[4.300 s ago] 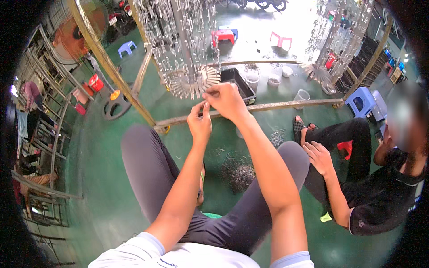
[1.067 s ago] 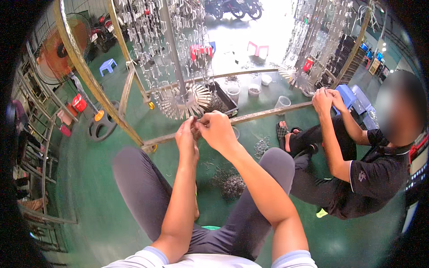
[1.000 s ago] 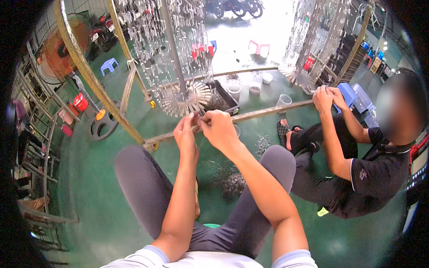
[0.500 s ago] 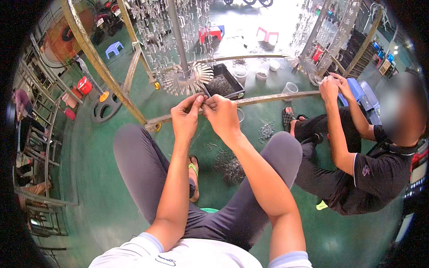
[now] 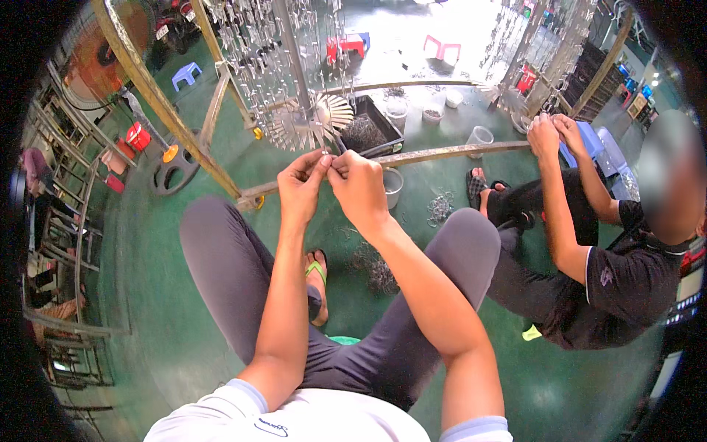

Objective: The person attaches small metal hooks onto the slotted disc of a metal rack by hand, repeatedly picking up the hooks and fitting them into the slots.

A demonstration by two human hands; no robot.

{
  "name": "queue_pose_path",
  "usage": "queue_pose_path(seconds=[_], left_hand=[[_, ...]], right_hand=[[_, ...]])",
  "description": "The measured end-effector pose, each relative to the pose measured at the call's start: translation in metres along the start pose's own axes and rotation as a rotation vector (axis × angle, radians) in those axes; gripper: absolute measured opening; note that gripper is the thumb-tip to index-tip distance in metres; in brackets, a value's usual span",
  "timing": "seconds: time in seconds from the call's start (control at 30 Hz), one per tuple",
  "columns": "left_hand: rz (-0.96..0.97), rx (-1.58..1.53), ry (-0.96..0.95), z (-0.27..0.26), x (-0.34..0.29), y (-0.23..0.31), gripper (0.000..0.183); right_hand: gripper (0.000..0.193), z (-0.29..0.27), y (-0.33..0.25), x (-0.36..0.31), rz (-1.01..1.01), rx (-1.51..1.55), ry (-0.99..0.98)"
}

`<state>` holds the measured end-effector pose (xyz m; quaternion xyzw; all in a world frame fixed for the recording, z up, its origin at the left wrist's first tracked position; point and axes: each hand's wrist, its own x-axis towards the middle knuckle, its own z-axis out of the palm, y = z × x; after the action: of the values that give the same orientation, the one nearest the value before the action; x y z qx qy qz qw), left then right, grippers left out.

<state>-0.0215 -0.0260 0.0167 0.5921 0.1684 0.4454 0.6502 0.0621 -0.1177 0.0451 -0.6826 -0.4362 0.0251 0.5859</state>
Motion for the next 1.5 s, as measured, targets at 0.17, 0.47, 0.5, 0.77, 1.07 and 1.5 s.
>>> queue_pose_path(seconds=[0.17,0.47,0.5,0.77,1.07,1.5], left_hand=[[0.029,0.044,-0.001,-0.007,0.001,-0.014,0.022],[-0.131,-0.136,-0.021,-0.019,0.004,-0.027,0.024],[-0.113,-0.133,-0.023,-0.018,0.006,-0.026,0.024],[-0.037,-0.035,0.060,-0.009,-0.001,-0.021,0.022],[-0.125,-0.300,0.087,-0.011,0.010,-0.014,0.024],[-0.157,-0.360,0.112,-0.013,0.004,-0.013,0.020]], right_hand=[[0.015,0.002,0.002,-0.004,-0.051,0.005,0.015],[0.014,0.009,0.009,-0.003,0.024,0.100,-0.013],[0.014,0.009,0.011,-0.003,0.070,0.160,-0.060],[0.011,0.006,0.013,-0.010,-0.040,-0.009,0.041],[0.008,0.013,0.004,0.004,-0.265,-0.110,0.007],[0.010,0.012,0.009,-0.005,-0.388,-0.271,-0.016]])
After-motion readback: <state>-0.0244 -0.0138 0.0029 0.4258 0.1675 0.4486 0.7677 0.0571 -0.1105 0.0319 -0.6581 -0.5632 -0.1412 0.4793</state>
